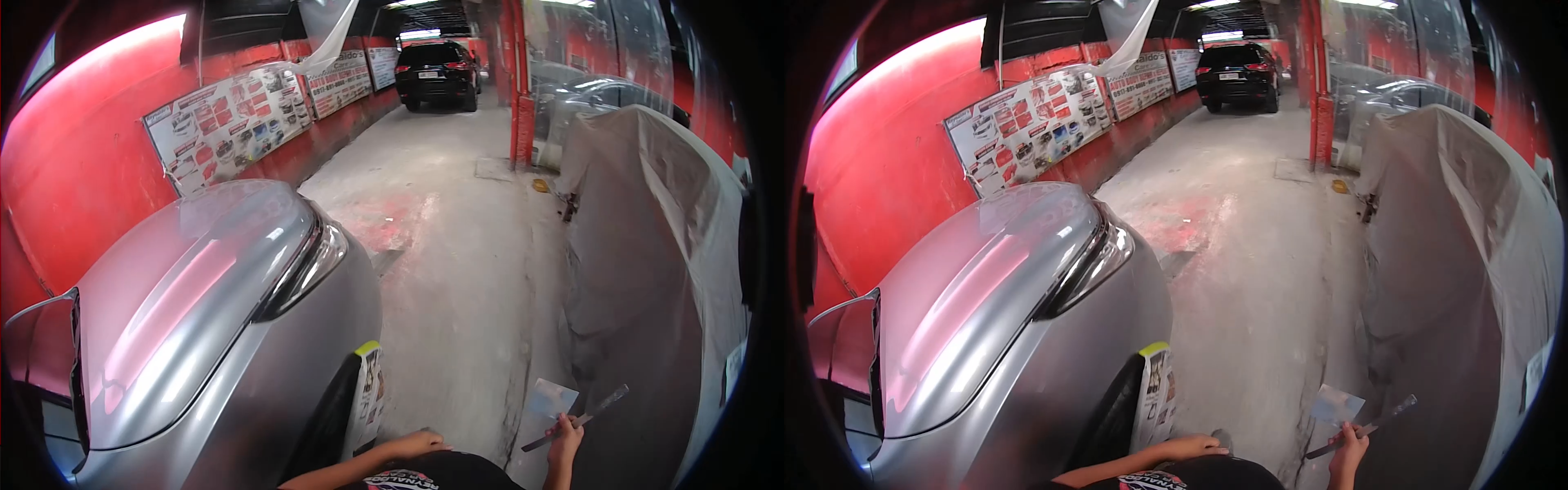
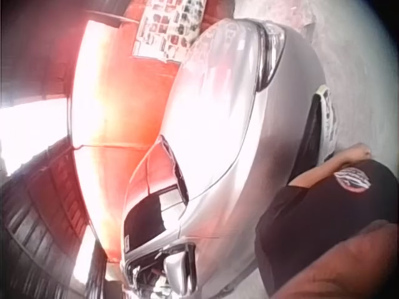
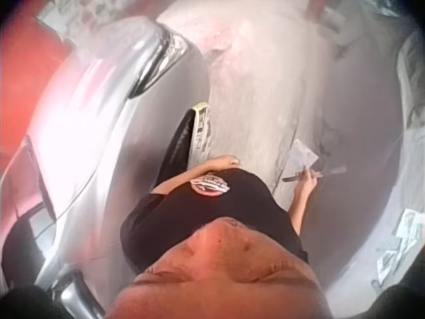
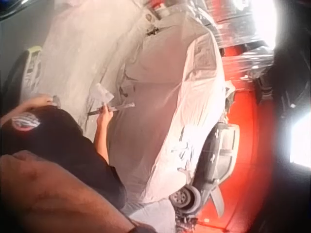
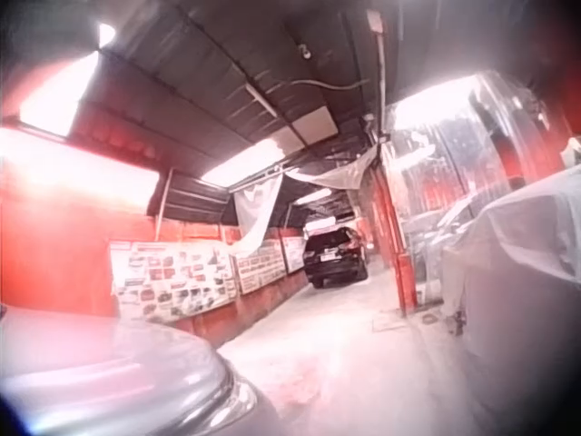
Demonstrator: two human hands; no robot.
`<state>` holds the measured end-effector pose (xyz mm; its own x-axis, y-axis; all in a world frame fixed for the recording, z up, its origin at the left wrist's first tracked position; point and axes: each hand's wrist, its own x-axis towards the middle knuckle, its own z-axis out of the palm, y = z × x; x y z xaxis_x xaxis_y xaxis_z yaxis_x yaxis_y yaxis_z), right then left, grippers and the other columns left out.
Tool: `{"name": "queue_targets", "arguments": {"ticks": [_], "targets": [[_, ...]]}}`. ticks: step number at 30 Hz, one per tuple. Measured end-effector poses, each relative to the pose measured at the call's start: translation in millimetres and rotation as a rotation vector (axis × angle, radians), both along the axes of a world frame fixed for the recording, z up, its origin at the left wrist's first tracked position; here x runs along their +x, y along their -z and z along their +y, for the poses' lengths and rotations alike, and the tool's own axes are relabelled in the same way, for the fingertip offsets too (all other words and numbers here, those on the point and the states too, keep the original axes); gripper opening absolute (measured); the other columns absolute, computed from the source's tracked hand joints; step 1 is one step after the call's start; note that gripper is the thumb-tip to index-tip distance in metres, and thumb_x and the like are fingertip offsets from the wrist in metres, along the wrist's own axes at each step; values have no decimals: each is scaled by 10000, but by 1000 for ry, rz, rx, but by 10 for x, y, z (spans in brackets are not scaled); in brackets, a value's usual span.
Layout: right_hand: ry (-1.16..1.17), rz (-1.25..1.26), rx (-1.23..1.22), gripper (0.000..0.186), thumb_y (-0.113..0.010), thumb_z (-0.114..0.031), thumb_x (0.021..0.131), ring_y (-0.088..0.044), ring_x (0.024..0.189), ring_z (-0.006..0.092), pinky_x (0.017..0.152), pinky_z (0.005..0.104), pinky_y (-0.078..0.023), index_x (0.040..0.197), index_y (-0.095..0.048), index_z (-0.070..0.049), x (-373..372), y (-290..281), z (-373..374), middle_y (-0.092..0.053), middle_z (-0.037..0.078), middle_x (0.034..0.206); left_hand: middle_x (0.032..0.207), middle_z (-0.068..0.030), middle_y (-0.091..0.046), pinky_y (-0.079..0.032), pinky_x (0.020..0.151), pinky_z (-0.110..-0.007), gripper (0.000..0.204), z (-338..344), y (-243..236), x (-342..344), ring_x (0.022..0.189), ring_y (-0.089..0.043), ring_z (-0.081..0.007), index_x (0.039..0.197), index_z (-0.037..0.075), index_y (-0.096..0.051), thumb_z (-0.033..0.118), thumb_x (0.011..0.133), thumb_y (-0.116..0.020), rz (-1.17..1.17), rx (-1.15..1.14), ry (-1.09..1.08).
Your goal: Inspecting the exterior surface and paint of a car in a body shop while holding a reference paper and a ruler.
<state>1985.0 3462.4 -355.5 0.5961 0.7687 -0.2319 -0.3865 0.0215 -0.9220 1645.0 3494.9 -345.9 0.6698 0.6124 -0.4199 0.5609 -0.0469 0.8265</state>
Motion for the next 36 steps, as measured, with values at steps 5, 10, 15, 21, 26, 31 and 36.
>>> {"name": "queue_targets", "arguments": {"ticks": [5, 10, 15, 21, 26, 31, 36], "targets": [[-121, -148, 57, 166, -626, -112, 800, -470, 467, 147, 456, 297, -426, 727, -491, -47, -29, -443, 1133, -467, 35, 590, 689, -94, -440, -383, 637, -320, 509, 997, -396, 75, 666, -421, -155, 735, 3, -465, 480, 915, -456, -35, -8, 42], [-271, -143, 93, 164, -636, -110, 800, -481, 461, 157, 463, 298, -434, 744, -503, -31, -49, -428, 2340, -479, 44, 586, 723, -55, -443, -375, 661, -295, 455, 1672, -300, 78, 691, -406, -128, 761, 27, -466, 451, 926, -454, -100, -43, -105], [-477, -93, 126, 147, -640, -75, 787, -507, 486, 170, 475, 304, -451, 771, -512, -4, -180, -441, 3610, -510, 66, 612, 1004, -38, -547, -357, 915, -281, 389, 2339, -108, 257, 1005, -488, -129, 1079, 56, -555, 402, 945, -437, -489, -368, -413], [-713, 116, 59, 121, -646, -47, 795, -520, 491, 158, 465, 281, -441, 762, -533, -20, -524, -668, 5060, -529, 56, 602, 996, -76, -610, -421, 872, -292, 364, 3465, -769, 402, 979, -561, -149, 1063, 2, -578, 331, 921, -516, -147, -116, -423], [-889, 172, 42, 126, -661, -69, 799, -521, 495, 154, 517, 281, -447, 750, -548, -42, -1045, -974, 6067, -533, 46, 586, 773, -39, -611, -467, 704, -243, 145, 4168, -820, 291, 733, -589, -112, 931, 10, -593, 139, 867, -606, -512, -38, -1100], [-1053, 126, 19, 141, -661, -130, 814, -530, 489, 173, 676, 338, -470, 757, -564, -46, -1444, -874, 6846, -550, 46, 568, 846, -62, -614, -464, 695, -237, 254, 5164, -678, 266, 774, -580, -99, 1014, -9, -582, 183, 855, -634, -642, -51, -1272], [-1124, 138, 3, 128, -660, -127, 814, -527, 496, 162, 645, 313, -458, 770, -587, -32, -2036, -831, 7659, -554, 43, 573, 1028, -19, -618, -424, 778, -257, 319, 6176, -549, 96, 890, -548, -106, 1133, 68, -559, 207, 856, -634, -815, -139, -1346]]}}
